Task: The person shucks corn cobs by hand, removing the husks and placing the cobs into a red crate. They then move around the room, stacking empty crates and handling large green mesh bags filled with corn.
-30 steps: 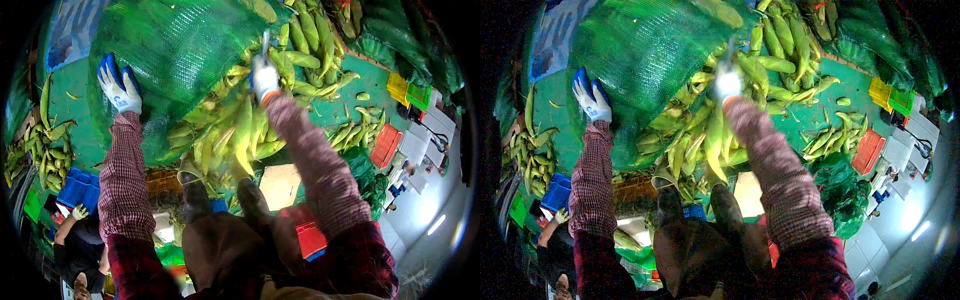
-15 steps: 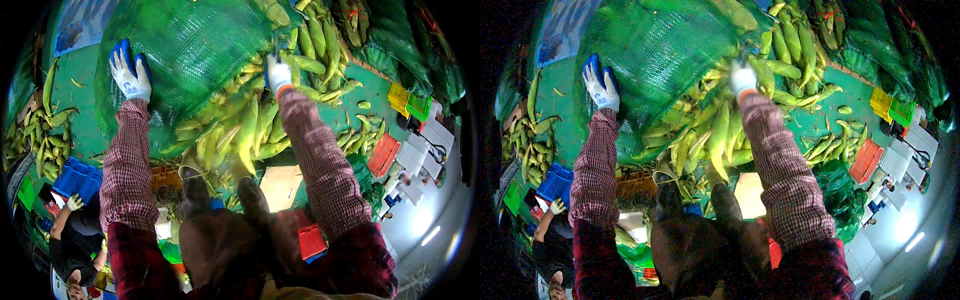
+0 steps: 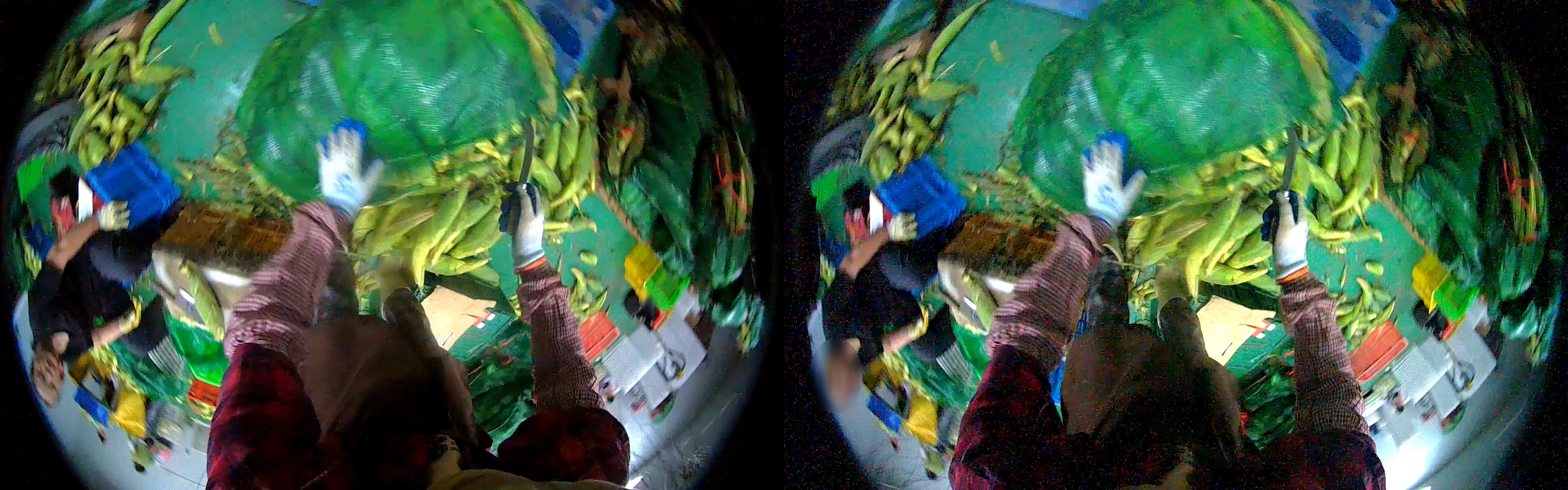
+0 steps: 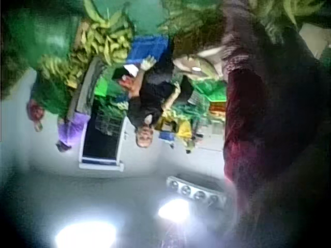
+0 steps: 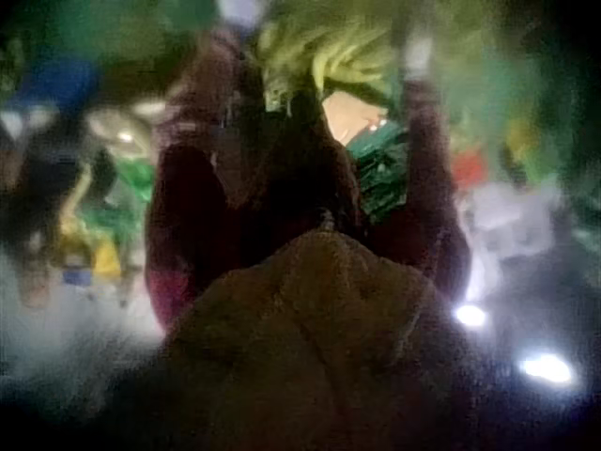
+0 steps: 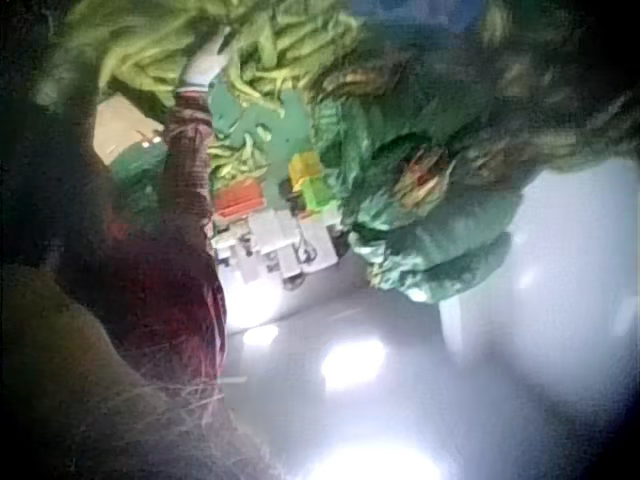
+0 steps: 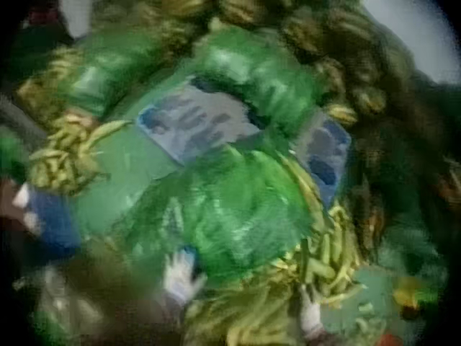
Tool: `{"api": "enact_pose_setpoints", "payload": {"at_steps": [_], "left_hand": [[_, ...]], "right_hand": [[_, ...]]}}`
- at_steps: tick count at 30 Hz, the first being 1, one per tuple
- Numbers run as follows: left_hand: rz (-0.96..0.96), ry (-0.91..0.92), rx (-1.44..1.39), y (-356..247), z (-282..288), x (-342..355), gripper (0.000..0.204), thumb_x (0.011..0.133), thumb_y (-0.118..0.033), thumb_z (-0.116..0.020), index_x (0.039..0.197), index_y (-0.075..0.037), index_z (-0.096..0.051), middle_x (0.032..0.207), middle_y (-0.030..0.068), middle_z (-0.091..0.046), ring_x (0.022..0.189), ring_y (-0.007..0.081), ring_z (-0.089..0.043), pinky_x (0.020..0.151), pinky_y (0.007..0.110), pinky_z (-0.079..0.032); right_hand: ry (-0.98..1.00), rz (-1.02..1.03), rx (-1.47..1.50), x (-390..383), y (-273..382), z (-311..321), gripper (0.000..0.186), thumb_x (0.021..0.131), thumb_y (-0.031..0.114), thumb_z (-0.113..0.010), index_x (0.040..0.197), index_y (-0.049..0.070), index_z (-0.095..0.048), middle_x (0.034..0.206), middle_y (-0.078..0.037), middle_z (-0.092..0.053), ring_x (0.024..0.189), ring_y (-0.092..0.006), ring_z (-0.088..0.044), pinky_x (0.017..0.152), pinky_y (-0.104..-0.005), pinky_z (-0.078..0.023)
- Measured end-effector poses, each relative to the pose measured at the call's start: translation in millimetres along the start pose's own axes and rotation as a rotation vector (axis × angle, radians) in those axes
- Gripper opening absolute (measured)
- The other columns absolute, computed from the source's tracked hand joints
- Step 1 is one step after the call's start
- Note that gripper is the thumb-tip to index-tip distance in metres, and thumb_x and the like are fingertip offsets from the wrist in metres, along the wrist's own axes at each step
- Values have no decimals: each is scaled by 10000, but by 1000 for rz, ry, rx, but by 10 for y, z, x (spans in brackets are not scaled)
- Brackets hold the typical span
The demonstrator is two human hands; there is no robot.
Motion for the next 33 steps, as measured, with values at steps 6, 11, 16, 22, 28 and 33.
{"api": "enact_pose_setpoints", "payload": {"at_steps": [6,11,16,22,28,33], "left_hand": [[339,219,-968,-215,-165,-1578,551,893,-332,-644,1310,12,-542,1321,230,-572,1213,372,-551,1029,405,-444],[732,1,-1413,-262,88,-2123,385,918,-212,-648,1253,-29,-601,1215,174,-643,1084,292,-631,911,351,-505],[925,24,-1280,184,121,-2362,364,933,-221,-633,1243,-31,-618,1171,159,-670,1042,272,-657,903,333,-500],[1073,-202,-1544,604,21,-2777,375,950,-223,-619,1251,0,-616,1235,146,-657,1134,226,-617,986,320,-456],[1162,-261,-1581,651,-216,-3162,329,991,-163,-570,1270,9,-604,1203,82,-655,1080,162,-601,970,283,-457],[1322,-342,-1963,476,18,-3160,343,975,-163,-582,1278,-3,-604,1206,79,-658,1076,178,-617,985,309,-471]], "right_hand": [[449,591,-696,-489,18,-1768,354,886,234,-694,1174,47,-603,828,-134,-688,718,-273,-680,621,-377,-518],[416,739,-1075,-231,-287,-3420,364,889,348,-629,1123,72,-591,916,-221,-682,881,-424,-648,767,-489,-523],[459,620,-1248,-63,-739,-4080,423,906,410,-524,1126,52,-564,962,-221,-689,912,-424,-659,827,-507,-517],[590,545,-1298,-441,-1284,-3110,415,911,417,-549,1151,78,-547,928,-220,-694,839,-419,-671,751,-537,-523],[555,590,-1156,-469,-1671,-2539,442,917,422,-555,1173,62,-536,893,-227,-690,828,-419,-668,728,-533,-516],[578,505,-1518,-611,-1846,-2064,432,927,361,-512,1231,55,-533,877,-190,-702,833,-373,-685,737,-482,-535]]}}
Point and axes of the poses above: each hand's wrist, its own x-axis towards the middle knuckle, its own z-axis out of the back of the hand, y = z × x, the point moved 1 cm from there along x, towards the middle knuckle
